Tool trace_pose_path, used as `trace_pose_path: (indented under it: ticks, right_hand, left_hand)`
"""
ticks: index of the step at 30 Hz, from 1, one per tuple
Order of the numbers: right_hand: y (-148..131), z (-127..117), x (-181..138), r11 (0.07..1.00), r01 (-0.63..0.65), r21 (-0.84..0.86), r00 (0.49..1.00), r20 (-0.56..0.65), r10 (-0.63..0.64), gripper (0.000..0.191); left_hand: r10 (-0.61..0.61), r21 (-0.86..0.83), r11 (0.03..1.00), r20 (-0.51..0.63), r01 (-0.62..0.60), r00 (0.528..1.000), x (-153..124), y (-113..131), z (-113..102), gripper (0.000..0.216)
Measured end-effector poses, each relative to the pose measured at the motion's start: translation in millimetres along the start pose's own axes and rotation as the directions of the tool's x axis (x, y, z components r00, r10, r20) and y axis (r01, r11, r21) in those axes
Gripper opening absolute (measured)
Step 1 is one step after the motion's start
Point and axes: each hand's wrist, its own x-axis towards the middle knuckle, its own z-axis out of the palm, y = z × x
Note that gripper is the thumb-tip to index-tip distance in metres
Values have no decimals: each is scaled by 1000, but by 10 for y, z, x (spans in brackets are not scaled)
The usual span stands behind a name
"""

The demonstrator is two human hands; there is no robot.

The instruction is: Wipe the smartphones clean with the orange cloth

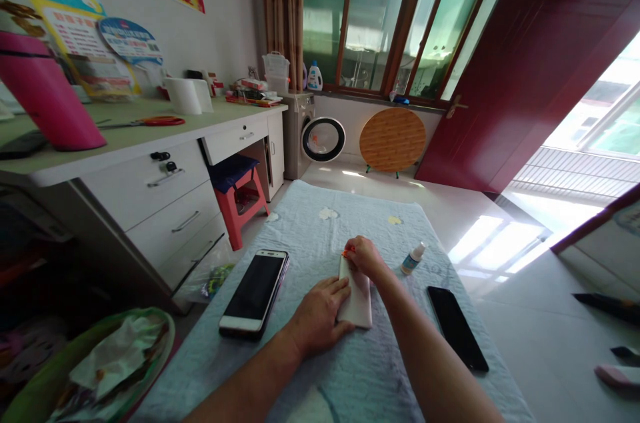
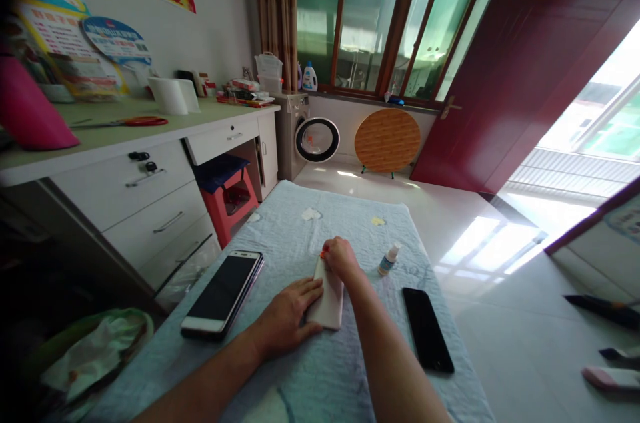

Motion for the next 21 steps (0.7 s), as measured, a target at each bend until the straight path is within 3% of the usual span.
trace_pose_path:
  ticks: [5, 14, 21]
  right_hand:
    - [-42, 32, 24, 1000, 24, 0, 1000, 3, -24, 20]
    - [147, -48, -20, 1000, 10, -19, 1000, 23, -10, 23]
    - [-8, 3, 20, 996, 74, -44, 997, 36, -72, 25]
  left_hand:
    - [3, -5, 1000, -16, -3, 1000, 0, 6, 8, 63]
    - [-4, -8, 1000, 11, 4, 1000, 8, -2, -3, 64]
    - [7, -4, 1000, 0, -7, 1000, 4, -6, 2, 65]
